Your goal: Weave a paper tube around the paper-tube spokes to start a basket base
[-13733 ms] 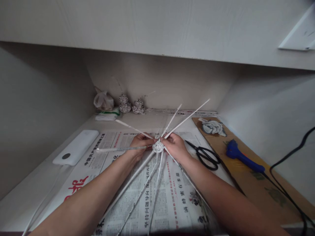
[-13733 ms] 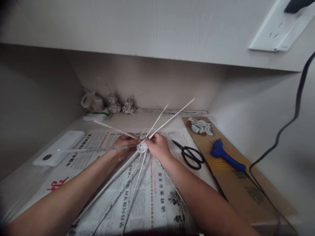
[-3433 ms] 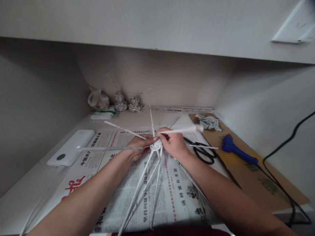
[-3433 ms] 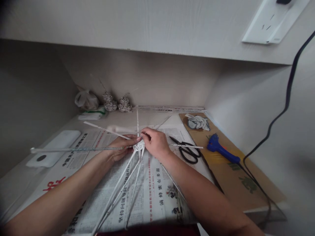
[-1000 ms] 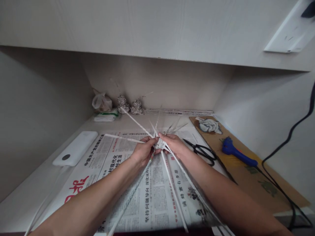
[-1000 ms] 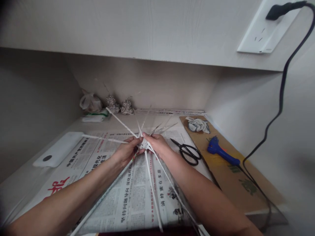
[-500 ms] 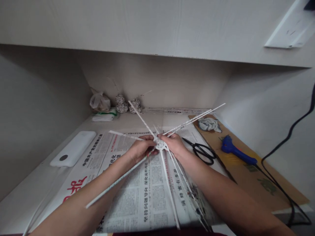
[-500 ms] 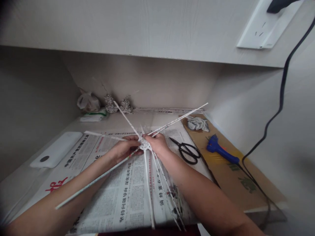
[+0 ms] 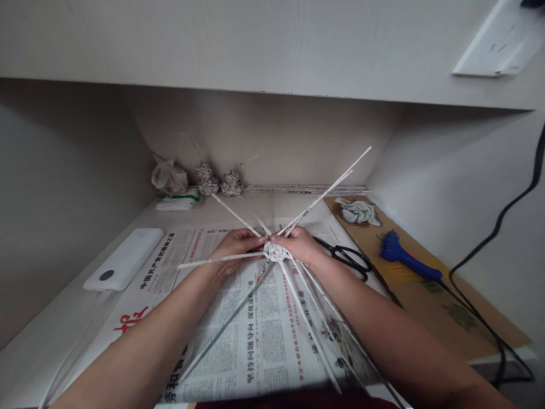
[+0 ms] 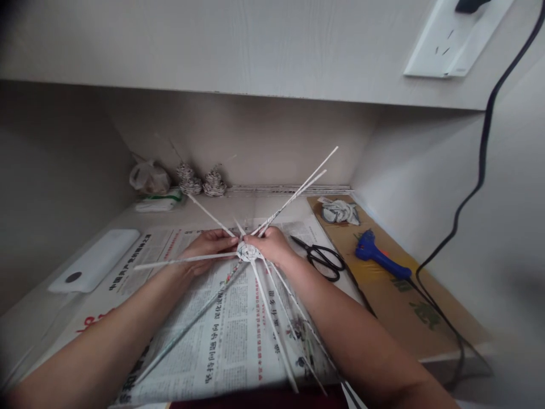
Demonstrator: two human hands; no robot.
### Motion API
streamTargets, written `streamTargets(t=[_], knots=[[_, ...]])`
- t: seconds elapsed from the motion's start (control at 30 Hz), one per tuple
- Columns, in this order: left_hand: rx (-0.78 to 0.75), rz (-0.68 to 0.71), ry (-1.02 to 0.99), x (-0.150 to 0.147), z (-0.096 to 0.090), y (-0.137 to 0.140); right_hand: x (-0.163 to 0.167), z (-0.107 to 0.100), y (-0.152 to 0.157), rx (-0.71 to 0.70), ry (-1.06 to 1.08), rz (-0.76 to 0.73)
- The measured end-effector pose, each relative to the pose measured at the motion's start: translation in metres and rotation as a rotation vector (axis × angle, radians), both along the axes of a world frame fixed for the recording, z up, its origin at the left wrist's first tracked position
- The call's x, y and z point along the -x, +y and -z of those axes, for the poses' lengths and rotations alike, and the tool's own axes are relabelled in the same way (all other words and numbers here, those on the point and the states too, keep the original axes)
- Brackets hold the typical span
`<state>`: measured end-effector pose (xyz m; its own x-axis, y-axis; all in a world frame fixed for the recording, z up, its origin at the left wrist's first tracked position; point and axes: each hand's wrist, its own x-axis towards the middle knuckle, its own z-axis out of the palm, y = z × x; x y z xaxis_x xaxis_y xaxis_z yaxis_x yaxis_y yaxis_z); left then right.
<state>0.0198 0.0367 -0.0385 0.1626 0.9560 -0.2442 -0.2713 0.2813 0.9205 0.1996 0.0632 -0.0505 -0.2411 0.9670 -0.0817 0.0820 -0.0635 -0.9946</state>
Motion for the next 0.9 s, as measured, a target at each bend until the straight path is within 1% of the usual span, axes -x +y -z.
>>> streamTargets(t=[0.1,0.2,0.4,0.6,0.7,0.8,0.9], knots=[[-0.026,-0.075,-0.009,-0.0049,0.0035,0.0005,0.0018,0.0029,-0.0009,-0.006,-0.024,-0.021],[-0.043,-0.086,-0.014,-0.0054,0.0015,-0.0008,0.0032,0.0032,-0.0017,-0.003,-0.021,-0.020],[-0.069,-0.097,0.050,-0.0056,-0.0001,-0.0023,0.0033,0.0016,-0.0027,-0.023,-0.137,0.052],[0.032,-0.141,-0.003,-0.0082,-0.0003,-0.0027,0.0018,0.0037,-0.0014,-0.063,-0.145,0.079],[0.047,-0.133,0.005,-0.0086,-0.0006,-0.0033,0.0020,0.0044,-0.0017,-0.070,-0.167,0.096],[0.038,-0.150,0.031,-0.0087,0.0001,-0.0032,0.0037,0.0046,-0.0023,-0.039,-0.123,0.082],[0.035,-0.188,0.046,-0.0090,0.0003,-0.0022,0.0051,-0.0005,-0.0050,0.044,-0.001,0.006]])
